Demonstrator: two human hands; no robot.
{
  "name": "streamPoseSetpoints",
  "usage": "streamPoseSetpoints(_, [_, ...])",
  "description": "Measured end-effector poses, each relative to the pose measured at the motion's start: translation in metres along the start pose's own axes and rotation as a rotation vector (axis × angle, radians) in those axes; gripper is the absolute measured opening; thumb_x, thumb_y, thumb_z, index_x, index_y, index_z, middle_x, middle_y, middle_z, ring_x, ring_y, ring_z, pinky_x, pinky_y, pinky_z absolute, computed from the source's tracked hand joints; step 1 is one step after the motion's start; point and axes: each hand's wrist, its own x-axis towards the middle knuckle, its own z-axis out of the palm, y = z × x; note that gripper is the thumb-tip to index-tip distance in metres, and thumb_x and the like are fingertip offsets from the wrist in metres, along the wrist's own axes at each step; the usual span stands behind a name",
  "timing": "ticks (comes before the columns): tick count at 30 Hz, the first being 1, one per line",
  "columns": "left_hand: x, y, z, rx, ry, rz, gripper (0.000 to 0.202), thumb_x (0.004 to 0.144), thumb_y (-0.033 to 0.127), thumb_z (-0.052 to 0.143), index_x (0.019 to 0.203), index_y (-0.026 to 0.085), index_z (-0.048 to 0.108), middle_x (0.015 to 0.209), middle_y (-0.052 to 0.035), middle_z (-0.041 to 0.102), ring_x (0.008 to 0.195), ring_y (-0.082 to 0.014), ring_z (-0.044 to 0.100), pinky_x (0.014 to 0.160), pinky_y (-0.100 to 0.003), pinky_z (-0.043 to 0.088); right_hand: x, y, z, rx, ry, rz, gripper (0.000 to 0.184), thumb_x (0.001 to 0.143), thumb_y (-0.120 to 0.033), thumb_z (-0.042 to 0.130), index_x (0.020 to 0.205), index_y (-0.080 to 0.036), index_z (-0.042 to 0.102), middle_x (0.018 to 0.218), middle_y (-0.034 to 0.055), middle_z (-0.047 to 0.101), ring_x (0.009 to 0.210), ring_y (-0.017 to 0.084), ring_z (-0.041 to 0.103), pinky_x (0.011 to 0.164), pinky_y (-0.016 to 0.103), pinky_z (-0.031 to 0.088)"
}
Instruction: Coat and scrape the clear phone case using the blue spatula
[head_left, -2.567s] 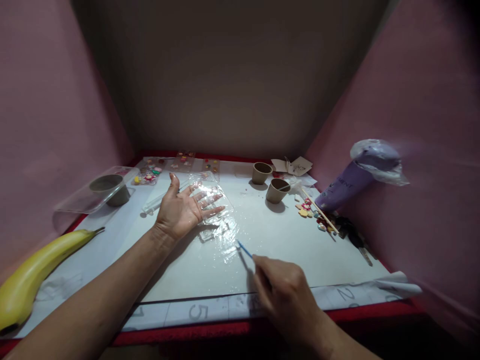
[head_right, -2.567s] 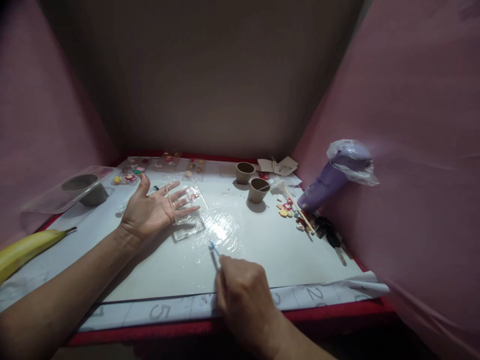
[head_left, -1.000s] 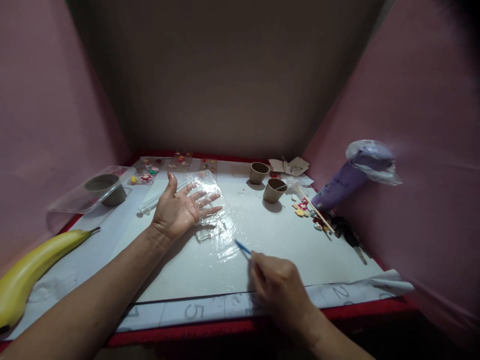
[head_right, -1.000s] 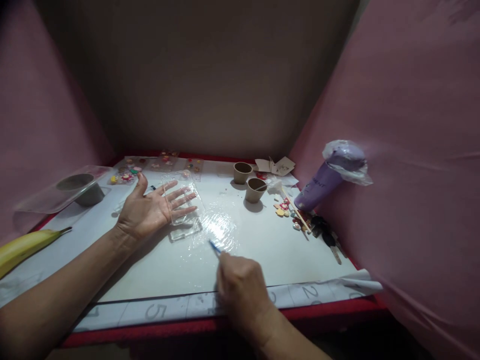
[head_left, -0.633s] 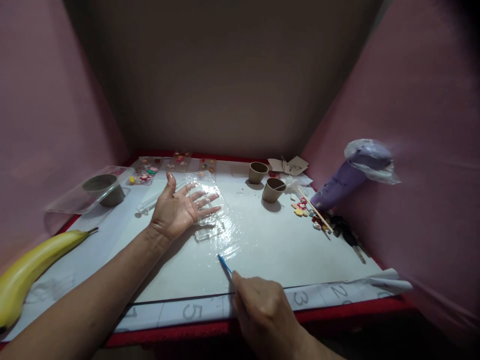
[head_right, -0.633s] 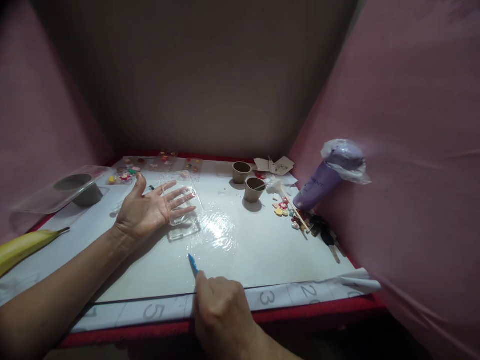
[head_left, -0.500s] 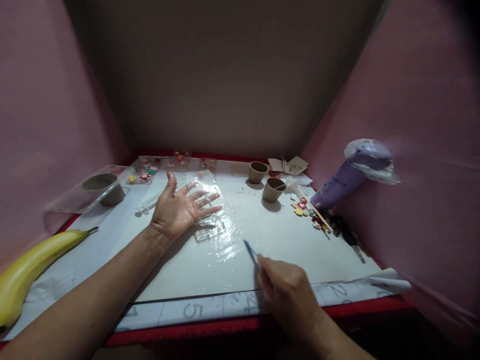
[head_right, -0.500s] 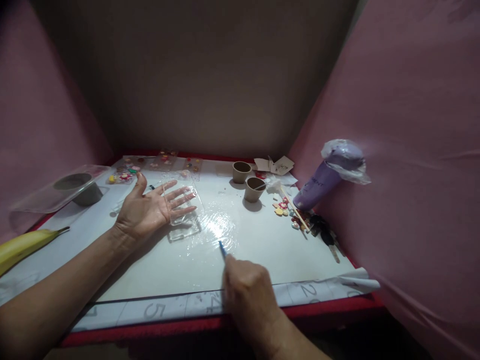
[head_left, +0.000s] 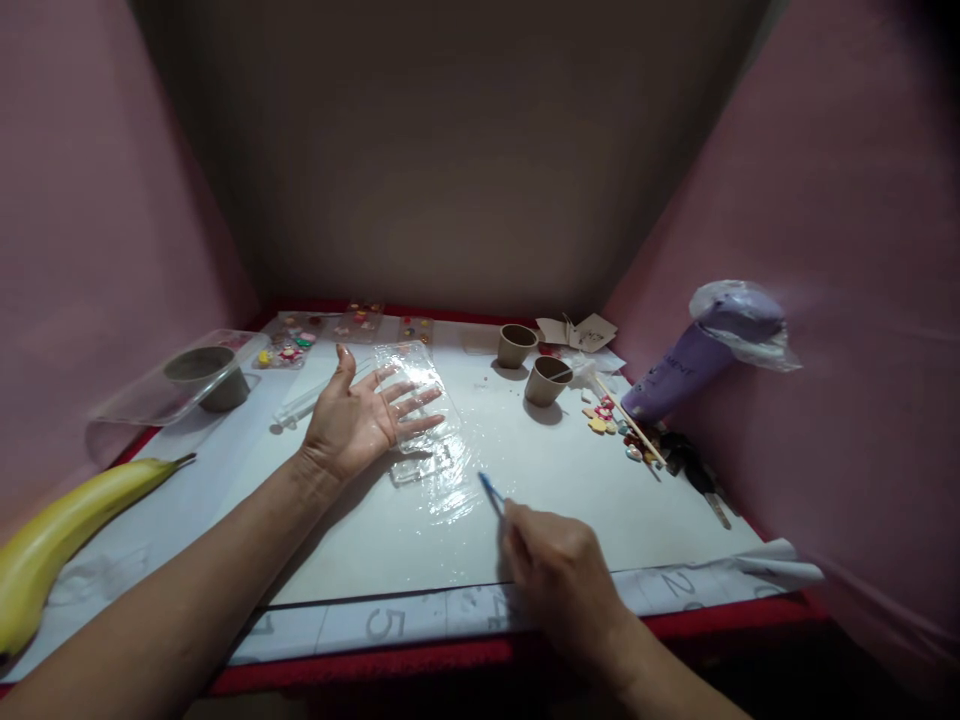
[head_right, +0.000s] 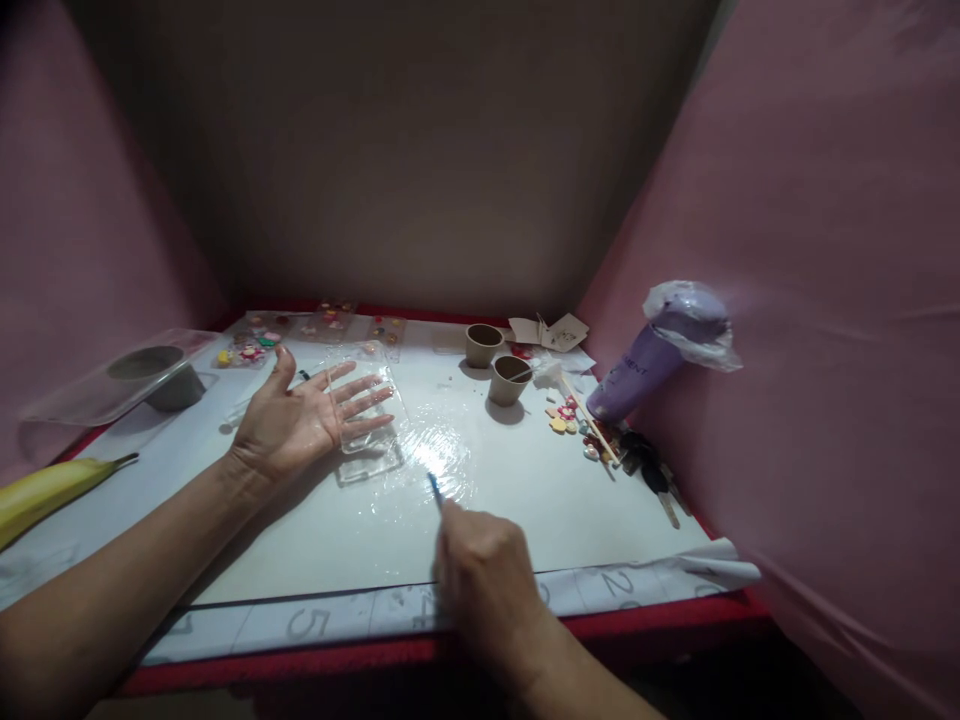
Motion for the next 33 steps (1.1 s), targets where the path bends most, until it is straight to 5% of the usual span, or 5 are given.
streamPoseSetpoints(3, [0.0, 0.0, 0.001, -0.002, 0.01, -0.011, 0.092, 0.085, 0.072, 0.036, 0.153, 0.018, 0.005, 0.157, -0.0267, 0.015, 0.132, -0.0427, 0.042, 0.1, -0.062, 0.041, -0.003, 0.01, -0.014, -0.016, -0.005, 0.06, 0.025, 0.087, -0.007, 0.043, 0.07, -0.015, 0.059, 0.051, -0.0004, 0.055, 0.043, 0.011, 0.05, 0.05, 0.026, 0.031])
streamPoseSetpoints(10, [-0.001, -0.001, 0.003, 0.029, 0.021, -0.025, 0.091, 0.087, 0.068, 0.037, 0.153, 0.016, 0.0, 0.156, -0.0269, 0.017, 0.131, -0.0424, 0.043, 0.1, -0.062, 0.04, -0.014, -0.028, -0.003, 0.127, -0.041, -0.097, 0.027, 0.089, -0.007, 0.039, 0.073, -0.015, 0.059, 0.052, 0.0004, 0.056, 0.046, 0.013, 0.052, 0.051, 0.026, 0.033])
streamPoseSetpoints(20, [-0.002, -0.003, 0.007, 0.063, 0.056, -0.071, 0.094, 0.086, 0.067, 0.041, 0.154, 0.017, 0.0, 0.144, -0.0295, 0.039, 0.123, -0.0404, 0.053, 0.096, -0.054, 0.046, -0.008, 0.037, -0.024, -0.072, -0.039, 0.045, 0.026, 0.087, -0.01, 0.043, 0.071, -0.015, 0.062, 0.051, -0.0007, 0.057, 0.043, 0.01, 0.05, 0.05, 0.023, 0.034])
streamPoseSetpoints(26, [-0.004, -0.008, 0.012, 0.121, 0.047, -0.15, 0.089, 0.088, 0.064, 0.041, 0.152, 0.014, 0.005, 0.135, -0.0305, 0.049, 0.113, -0.0389, 0.06, 0.087, -0.052, 0.052, 0.008, 0.05, -0.024, -0.099, 0.116, 0.019, 0.023, 0.088, -0.012, 0.047, 0.093, -0.012, 0.069, 0.064, 0.0043, 0.069, 0.055, 0.014, 0.062, 0.057, 0.023, 0.044])
streamPoseSetpoints(33, [-0.009, -0.014, 0.019, 0.262, 0.129, -0.268, 0.084, 0.085, 0.062, 0.049, 0.145, 0.011, 0.019, 0.119, -0.0282, 0.06, 0.09, -0.0319, 0.069, 0.065, -0.039, 0.057, 0.044, 0.056, -0.024, 0.093, 0.173, 0.125, 0.021, 0.085, -0.015, 0.051, 0.091, -0.013, 0.071, 0.055, -0.0017, 0.059, 0.045, 0.009, 0.05, 0.05, 0.021, 0.038])
